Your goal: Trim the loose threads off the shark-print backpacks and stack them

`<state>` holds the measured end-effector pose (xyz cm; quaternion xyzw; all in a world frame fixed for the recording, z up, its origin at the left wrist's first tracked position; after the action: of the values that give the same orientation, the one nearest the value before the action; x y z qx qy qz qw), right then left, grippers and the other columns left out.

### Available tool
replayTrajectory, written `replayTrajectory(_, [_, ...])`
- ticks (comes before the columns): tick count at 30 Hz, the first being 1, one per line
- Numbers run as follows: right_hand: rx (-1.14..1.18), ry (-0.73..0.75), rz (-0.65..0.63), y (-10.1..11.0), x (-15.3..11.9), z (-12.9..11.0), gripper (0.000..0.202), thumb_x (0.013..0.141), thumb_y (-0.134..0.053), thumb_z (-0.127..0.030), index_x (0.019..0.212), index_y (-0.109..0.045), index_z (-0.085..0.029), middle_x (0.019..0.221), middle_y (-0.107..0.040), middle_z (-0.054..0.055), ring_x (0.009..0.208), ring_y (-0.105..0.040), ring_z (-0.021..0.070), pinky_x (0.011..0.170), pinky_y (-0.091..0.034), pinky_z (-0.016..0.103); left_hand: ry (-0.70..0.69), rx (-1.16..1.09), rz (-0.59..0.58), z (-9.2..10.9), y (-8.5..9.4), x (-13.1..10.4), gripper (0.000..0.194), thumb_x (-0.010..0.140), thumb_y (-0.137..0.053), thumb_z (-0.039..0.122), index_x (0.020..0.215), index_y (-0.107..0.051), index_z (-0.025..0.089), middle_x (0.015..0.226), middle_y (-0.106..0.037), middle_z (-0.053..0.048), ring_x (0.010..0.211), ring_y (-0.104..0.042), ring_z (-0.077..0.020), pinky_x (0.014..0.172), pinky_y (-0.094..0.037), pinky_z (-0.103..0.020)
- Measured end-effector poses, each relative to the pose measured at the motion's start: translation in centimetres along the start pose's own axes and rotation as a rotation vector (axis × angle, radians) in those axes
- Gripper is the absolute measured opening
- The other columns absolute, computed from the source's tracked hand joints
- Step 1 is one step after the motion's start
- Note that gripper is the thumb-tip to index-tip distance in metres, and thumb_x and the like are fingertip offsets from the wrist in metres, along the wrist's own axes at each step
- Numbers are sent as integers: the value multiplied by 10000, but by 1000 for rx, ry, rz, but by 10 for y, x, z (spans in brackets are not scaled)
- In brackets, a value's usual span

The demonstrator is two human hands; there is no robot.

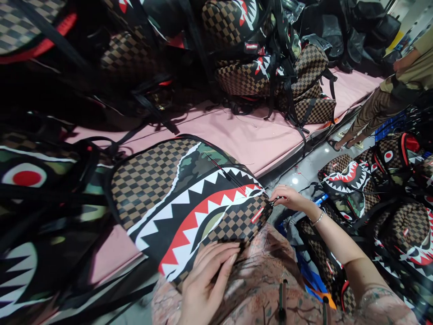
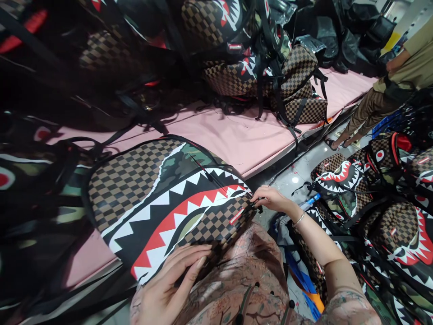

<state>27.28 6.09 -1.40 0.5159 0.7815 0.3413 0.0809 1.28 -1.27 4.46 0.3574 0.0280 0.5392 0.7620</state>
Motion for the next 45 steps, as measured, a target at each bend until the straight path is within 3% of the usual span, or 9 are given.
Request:
replayTrajectory(7, [-22, 105, -103, -5, 12, -30, 163, 883, -460, -232, 909, -619, -214, 831, -636, 33, 816, -568, 151, 804, -424, 305, -1, -4, 9, 4, 2, 2, 189, 812, -521, 167, 960, -612, 243, 937, -678, -40, 898, -615, -196, 902, -455, -420])
replayTrajectory(17, [-109, 94, -95, -16, 12, -50, 143, 879, -466, -171, 928, -600, -184, 864, -631, 54, 828, -558, 162, 804, -420, 317, 11, -29, 27, 6, 3, 3, 174, 805, -532, 141, 936, -617, 216, 938, -677, -31, 904, -611, -177, 894, -452, -384])
replayTrajectory(22, [61, 123, -119, -20, 3, -61, 137, 873, -478, -180, 923, -605, -192, 912, -646, 57, 863, -571, 156, 814, -422, 296, -40, -53, 1, 13, 3, 8, 134, 809, -517, 146, 888, -612, 200, 910, -680, -40, 877, -611, -177, 843, -468, -362])
replayTrajectory(26, [151, -162, -29, 1, 0, -33, 119, 831, -546, -230, 901, -622, -169, 868, -648, 53, 805, -584, 159, 735, -446, 271, -103, -51, -87, 14, -5, 8, 93, 810, -515, 147, 804, -593, 197, 899, -668, -44, 865, -606, -176, 810, -471, -343])
replayTrajectory(30, [131, -432, -37, 17, -1, 4, 92, 800, -564, -212, 823, -630, -151, 812, -654, 37, 768, -591, 160, 695, -446, 258, -29, 66, -37, -2, -20, 17, 191, 829, -506, 199, 1011, -562, 192, 973, -645, -72, 920, -588, -196, 827, -465, -356])
replayTrajectory(33, [120, -428, -103, 19, 4, 13, 69, 773, -585, -188, 793, -638, -147, 769, -652, 23, 724, -585, 151, 665, -435, 244, 67, 207, -28, -15, -34, 31, 315, 835, -488, 290, 1127, -517, 174, 969, -626, -90, 888, -580, -221, 778, -474, -376])
replayTrajectory(36, [116, -413, -174, 19, 12, 11, 64, 760, -595, -171, 787, -648, -148, 763, -655, 15, 727, -585, 145, 666, -429, 235, 84, 282, -83, -15, -45, 42, 208, 845, -461, 302, 948, -585, 171, 834, -624, -66, 774, -573, -217, 679, -465, -351])
replayTrajectory(42, [106, -402, -271, 17, 23, 4, 83, 727, -627, -142, 799, -662, -163, 791, -666, 2, 754, -593, 141, 678, -423, 220, -127, 51, -242, 10, -48, 35, 154, 857, -453, 211, 750, -561, 182, 688, -577, -19, 665, -528, -155, 627, -391, -286])
replayTrajectory(45, [81, -394, -285, 15, 28, 2, 69, 726, -631, -142, 782, -663, -167, 774, -663, -2, 746, -589, 141, 667, -417, 215, -118, -21, -233, 12, -40, 30, 162, 853, -444, 181, 730, -550, 177, 659, -555, -19, 642, -505, -152, 616, -380, -289])
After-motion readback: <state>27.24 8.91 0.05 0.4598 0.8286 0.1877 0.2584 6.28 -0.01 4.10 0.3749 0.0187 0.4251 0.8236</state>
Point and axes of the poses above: each hand's wrist, its own x-axis towards the middle knuckle, its own y-axis out of the back of the hand, z = x × y, the point moved 5 cm from there along x, towards the middle knuckle
